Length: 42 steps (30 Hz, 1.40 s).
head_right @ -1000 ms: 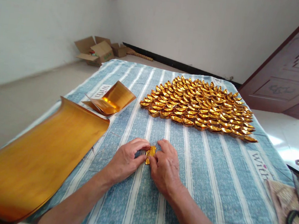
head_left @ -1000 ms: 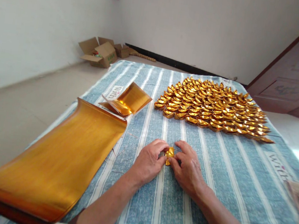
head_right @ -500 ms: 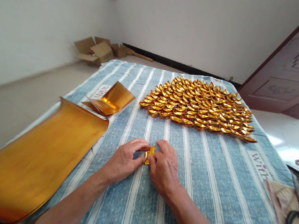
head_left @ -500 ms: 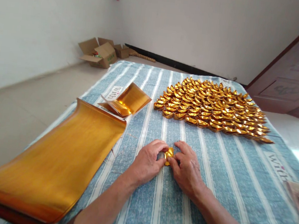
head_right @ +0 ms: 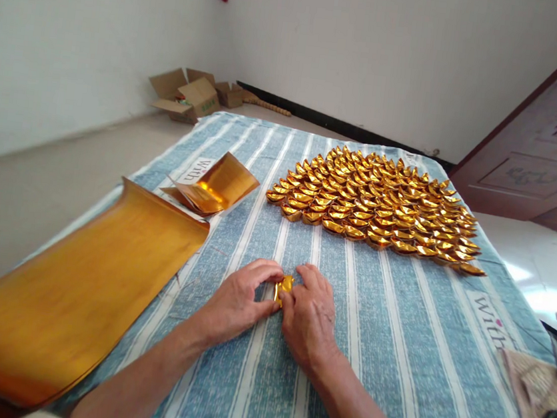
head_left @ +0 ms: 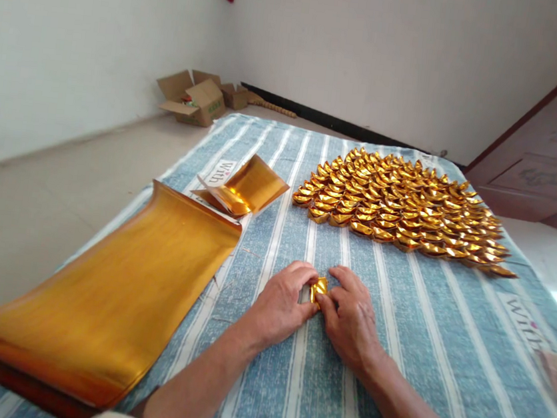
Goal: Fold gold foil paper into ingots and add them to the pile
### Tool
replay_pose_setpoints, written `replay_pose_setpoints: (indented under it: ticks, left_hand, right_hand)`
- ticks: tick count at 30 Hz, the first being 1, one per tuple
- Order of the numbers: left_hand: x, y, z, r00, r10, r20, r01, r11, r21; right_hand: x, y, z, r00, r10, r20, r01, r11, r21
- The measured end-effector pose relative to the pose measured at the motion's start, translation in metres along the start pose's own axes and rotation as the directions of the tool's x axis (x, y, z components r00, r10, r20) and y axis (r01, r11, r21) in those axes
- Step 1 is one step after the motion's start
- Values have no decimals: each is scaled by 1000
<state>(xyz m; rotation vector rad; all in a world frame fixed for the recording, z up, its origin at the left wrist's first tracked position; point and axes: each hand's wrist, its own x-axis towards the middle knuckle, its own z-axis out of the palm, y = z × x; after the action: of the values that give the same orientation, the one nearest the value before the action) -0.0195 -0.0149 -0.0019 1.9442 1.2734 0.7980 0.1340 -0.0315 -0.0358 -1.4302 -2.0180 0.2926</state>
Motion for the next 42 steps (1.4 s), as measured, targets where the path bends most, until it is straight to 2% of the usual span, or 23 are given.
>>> replay_pose_setpoints:
  ticks: [14, 24, 42]
  left_hand:
    - [-3, -6, 0, 1000, -13, -2, 13, 994, -107]
    - [-7, -11, 2, 999, -23, -31, 17, 983, -183]
    - [-5, -14, 7, 1000, -17, -23, 13, 981, -193]
  right_hand:
    - [-2, 5, -2, 999, -8, 48, 7, 999, 32]
    - [-5, 9, 0, 999, 5, 35, -7, 998, 60]
    - [-5, 9, 1, 1000, -3, 27, 3, 1000, 1]
